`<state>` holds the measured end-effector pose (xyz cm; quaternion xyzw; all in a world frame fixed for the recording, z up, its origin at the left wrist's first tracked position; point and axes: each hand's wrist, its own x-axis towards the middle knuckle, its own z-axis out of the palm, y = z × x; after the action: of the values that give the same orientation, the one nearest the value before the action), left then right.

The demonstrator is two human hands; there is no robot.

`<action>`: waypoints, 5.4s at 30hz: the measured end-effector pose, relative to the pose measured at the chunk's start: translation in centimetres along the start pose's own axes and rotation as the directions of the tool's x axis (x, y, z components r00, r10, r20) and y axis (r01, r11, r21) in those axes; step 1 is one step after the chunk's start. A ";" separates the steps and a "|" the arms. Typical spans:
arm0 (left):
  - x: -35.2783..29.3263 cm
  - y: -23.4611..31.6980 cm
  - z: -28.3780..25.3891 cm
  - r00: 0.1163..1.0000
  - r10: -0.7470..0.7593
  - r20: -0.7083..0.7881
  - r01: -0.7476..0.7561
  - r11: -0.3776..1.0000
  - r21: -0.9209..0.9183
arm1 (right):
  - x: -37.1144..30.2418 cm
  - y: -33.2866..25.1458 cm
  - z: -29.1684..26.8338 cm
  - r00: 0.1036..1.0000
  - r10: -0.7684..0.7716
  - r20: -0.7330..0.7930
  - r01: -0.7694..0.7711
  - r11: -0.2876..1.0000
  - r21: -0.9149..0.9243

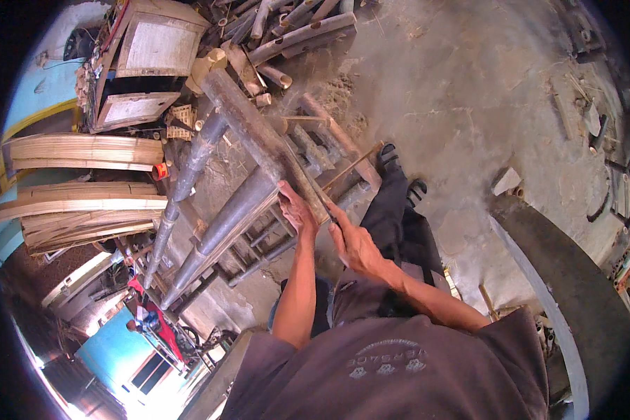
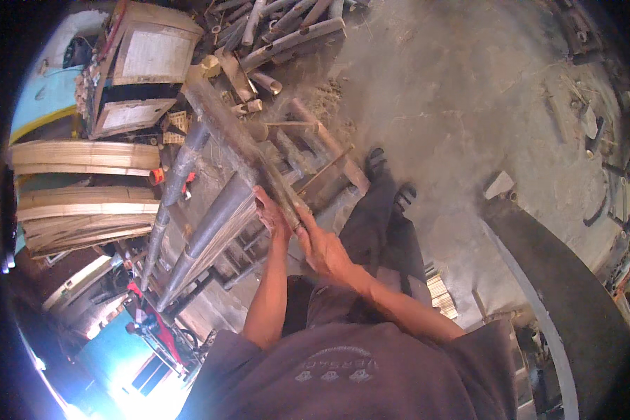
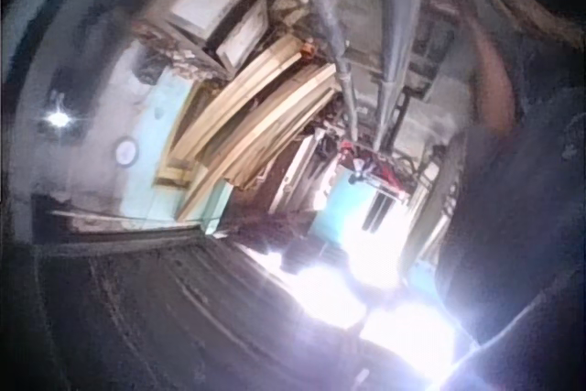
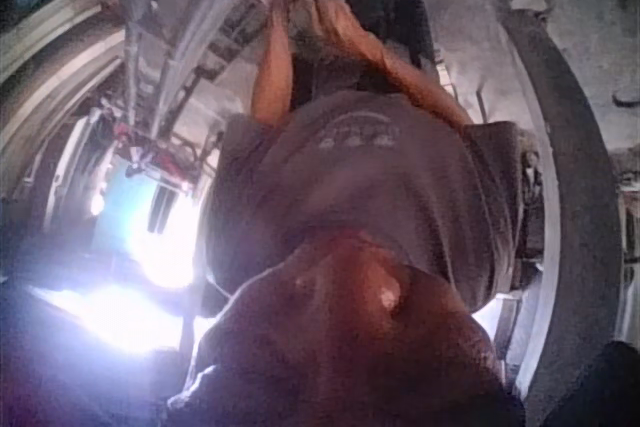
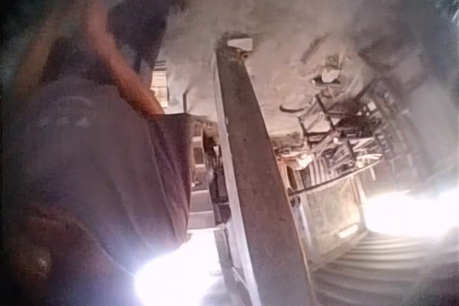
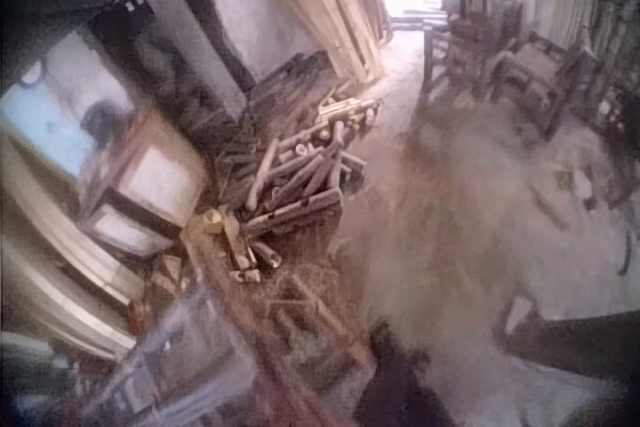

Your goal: The person uses a chisel and hammer to drive wooden dowels into pre-drilled holes on a bamboo frame, securing the joints. The person repeatedly taps the dowels, adjusts the frame, and flips it to access different sides.

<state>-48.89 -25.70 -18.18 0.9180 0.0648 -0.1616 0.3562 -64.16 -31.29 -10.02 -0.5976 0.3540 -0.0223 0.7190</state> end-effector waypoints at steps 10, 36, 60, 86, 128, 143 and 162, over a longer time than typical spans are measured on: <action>0.9 0.0 0.3 0.992 -0.104 0.078 0.112 0.987 -0.112 | 0.9 1.6 -0.5 0.985 0.170 0.007 -0.169 0.977 0.131; 0.1 1.7 0.3 0.990 -0.132 0.050 0.133 0.991 -0.007 | 0.9 2.4 -1.9 0.960 0.270 0.067 -0.276 0.954 0.113; 1.4 1.3 -0.8 0.556 0.831 -0.012 -0.785 0.530 0.320 | -0.9 2.8 -1.2 0.713 0.420 0.561 -0.646 0.082 0.759; 6.7 -18.2 48.1 0.301 0.366 0.880 -0.754 0.657 -0.015 | 6.5 22.7 -24.0 0.288 0.774 -0.563 -0.201 0.624 0.755; -5.4 19.3 14.3 0.689 0.093 0.718 0.482 0.682 -0.551 | 14.3 -0.4 -32.7 0.939 -0.258 -0.228 0.073 0.797 -0.600; -4.9 26.2 2.6 0.672 0.281 0.685 0.476 0.544 -0.691 | 25.1 -12.0 -26.5 0.845 -0.534 0.027 0.251 0.352 -0.902; -2.5 27.0 -6.9 0.508 0.404 0.760 0.480 0.600 -0.640 | 22.6 -15.8 -27.6 0.758 -0.527 -0.385 -0.019 0.572 -0.820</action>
<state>-43.22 -40.98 4.54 0.4433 -0.0328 -0.5550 0.7031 -55.86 -69.42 -8.05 -0.8570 0.4367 -0.1606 0.2216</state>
